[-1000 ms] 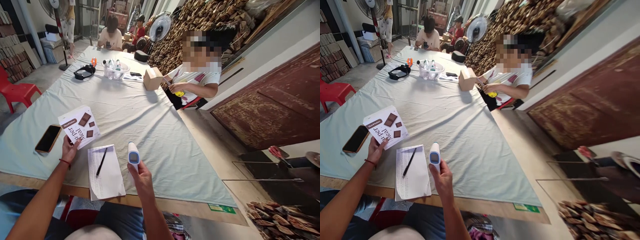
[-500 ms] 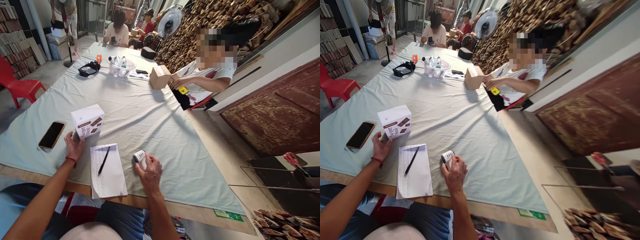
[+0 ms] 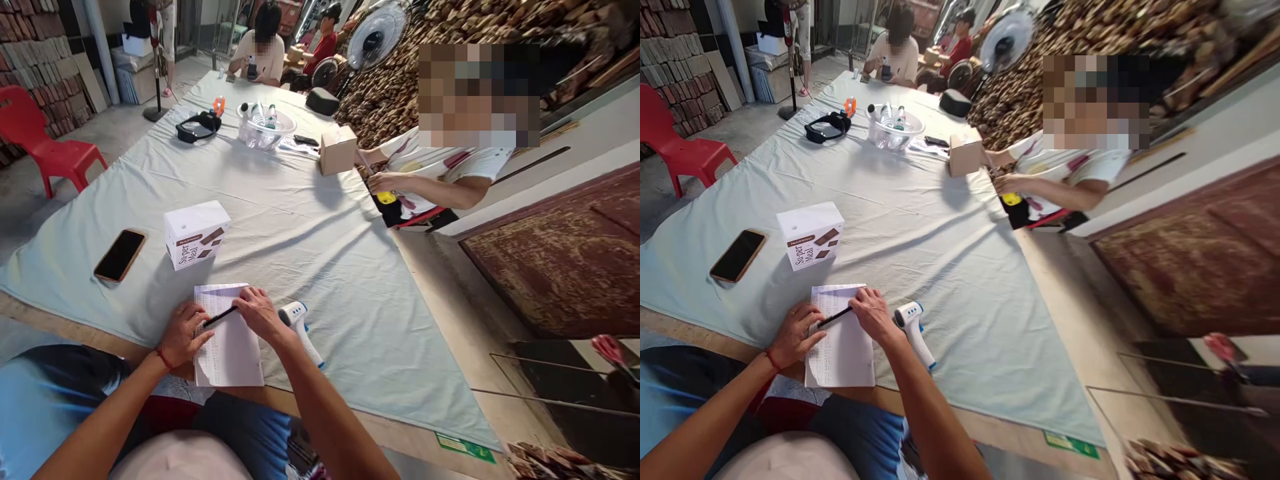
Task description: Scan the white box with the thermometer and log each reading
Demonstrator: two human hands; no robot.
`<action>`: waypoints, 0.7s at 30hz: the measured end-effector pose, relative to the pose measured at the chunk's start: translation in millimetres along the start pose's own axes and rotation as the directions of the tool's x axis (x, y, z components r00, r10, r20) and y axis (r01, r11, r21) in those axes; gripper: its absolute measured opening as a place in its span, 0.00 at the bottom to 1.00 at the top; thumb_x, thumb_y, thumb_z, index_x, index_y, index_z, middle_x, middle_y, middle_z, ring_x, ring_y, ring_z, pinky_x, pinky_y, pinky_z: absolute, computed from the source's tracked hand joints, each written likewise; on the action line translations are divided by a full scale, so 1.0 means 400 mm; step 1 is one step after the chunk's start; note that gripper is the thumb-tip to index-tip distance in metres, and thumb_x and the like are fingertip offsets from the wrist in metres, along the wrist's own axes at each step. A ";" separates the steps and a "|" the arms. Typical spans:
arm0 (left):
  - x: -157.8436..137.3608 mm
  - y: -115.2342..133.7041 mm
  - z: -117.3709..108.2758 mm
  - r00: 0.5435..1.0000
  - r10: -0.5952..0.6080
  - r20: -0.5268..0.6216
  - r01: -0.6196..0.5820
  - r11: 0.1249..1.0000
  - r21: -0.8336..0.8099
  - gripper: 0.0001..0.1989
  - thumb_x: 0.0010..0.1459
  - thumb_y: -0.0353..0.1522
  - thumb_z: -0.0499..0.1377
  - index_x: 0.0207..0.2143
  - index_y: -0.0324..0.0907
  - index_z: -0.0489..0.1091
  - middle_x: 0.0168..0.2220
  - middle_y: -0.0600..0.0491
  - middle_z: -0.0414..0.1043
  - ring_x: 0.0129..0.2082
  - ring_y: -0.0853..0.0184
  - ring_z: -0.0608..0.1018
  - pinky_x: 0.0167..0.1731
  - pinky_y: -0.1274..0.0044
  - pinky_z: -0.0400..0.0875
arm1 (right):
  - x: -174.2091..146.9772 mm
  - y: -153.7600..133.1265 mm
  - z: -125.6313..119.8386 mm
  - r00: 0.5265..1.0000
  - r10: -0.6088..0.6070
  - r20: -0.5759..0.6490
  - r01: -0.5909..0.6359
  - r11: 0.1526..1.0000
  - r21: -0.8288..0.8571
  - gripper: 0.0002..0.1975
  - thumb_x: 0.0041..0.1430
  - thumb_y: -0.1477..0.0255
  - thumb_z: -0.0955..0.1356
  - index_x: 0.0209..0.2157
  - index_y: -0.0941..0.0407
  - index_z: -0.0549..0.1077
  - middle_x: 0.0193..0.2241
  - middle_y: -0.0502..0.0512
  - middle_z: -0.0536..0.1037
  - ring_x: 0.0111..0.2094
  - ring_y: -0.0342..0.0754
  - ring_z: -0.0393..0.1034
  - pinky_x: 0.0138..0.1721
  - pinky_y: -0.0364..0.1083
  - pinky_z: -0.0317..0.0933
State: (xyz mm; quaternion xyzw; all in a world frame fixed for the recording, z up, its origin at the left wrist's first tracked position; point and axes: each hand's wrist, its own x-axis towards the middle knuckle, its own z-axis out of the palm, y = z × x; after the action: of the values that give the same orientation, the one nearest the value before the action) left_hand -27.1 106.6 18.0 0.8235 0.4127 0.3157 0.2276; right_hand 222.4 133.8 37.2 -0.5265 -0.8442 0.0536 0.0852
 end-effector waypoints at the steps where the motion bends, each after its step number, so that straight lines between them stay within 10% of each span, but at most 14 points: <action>1: 0.000 0.001 0.001 1.000 -0.004 -0.005 0.004 1.000 -0.004 0.09 0.61 0.35 0.60 0.43 0.45 0.72 0.45 0.48 0.74 0.49 0.58 0.74 0.53 0.64 0.69 | -0.017 0.014 -0.006 1.000 0.016 -0.022 -0.015 0.999 0.048 0.08 0.64 0.75 0.65 0.35 0.53 0.77 0.35 0.58 0.76 0.39 0.51 0.66 0.42 0.48 0.57; 4: -0.006 0.004 0.005 1.000 0.013 0.005 -0.013 1.000 0.006 0.10 0.60 0.35 0.60 0.45 0.45 0.72 0.46 0.48 0.73 0.50 0.57 0.73 0.54 0.64 0.68 | -0.072 0.026 -0.007 0.950 0.250 -0.189 -0.166 0.913 0.374 0.08 0.65 0.67 0.64 0.35 0.54 0.73 0.30 0.55 0.75 0.32 0.49 0.68 0.37 0.47 0.60; 7: -0.010 0.012 0.007 0.995 0.071 0.069 -0.075 0.995 0.061 0.11 0.59 0.34 0.62 0.45 0.46 0.72 0.46 0.48 0.72 0.52 0.56 0.72 0.55 0.63 0.66 | -0.104 -0.027 0.017 0.774 0.592 -0.225 -0.198 0.564 0.801 0.14 0.61 0.57 0.66 0.32 0.53 0.68 0.22 0.49 0.72 0.24 0.47 0.66 0.29 0.46 0.61; 10: -0.009 0.019 0.005 0.985 0.124 0.117 -0.139 0.981 0.133 0.11 0.59 0.33 0.61 0.46 0.45 0.73 0.47 0.47 0.69 0.53 0.54 0.70 0.55 0.62 0.65 | -0.101 -0.111 0.052 0.733 0.672 -0.109 -0.128 0.294 0.947 0.13 0.56 0.58 0.68 0.32 0.54 0.70 0.20 0.47 0.71 0.22 0.45 0.65 0.27 0.45 0.61; 21: -0.009 0.023 0.008 0.982 0.134 0.131 -0.158 0.969 0.193 0.12 0.59 0.32 0.60 0.46 0.45 0.73 0.47 0.46 0.67 0.52 0.55 0.68 0.55 0.63 0.64 | -0.077 -0.182 0.131 0.756 0.625 -0.194 -0.189 0.492 0.850 0.04 0.50 0.68 0.66 0.25 0.52 0.70 0.20 0.47 0.71 0.23 0.45 0.64 0.28 0.45 0.62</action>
State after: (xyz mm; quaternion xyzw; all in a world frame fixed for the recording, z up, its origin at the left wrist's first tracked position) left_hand -21.5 98.1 20.6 0.8876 0.3669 0.2391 0.1429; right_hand 161.0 74.1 -3.8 -0.6192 -0.5242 0.3059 0.4983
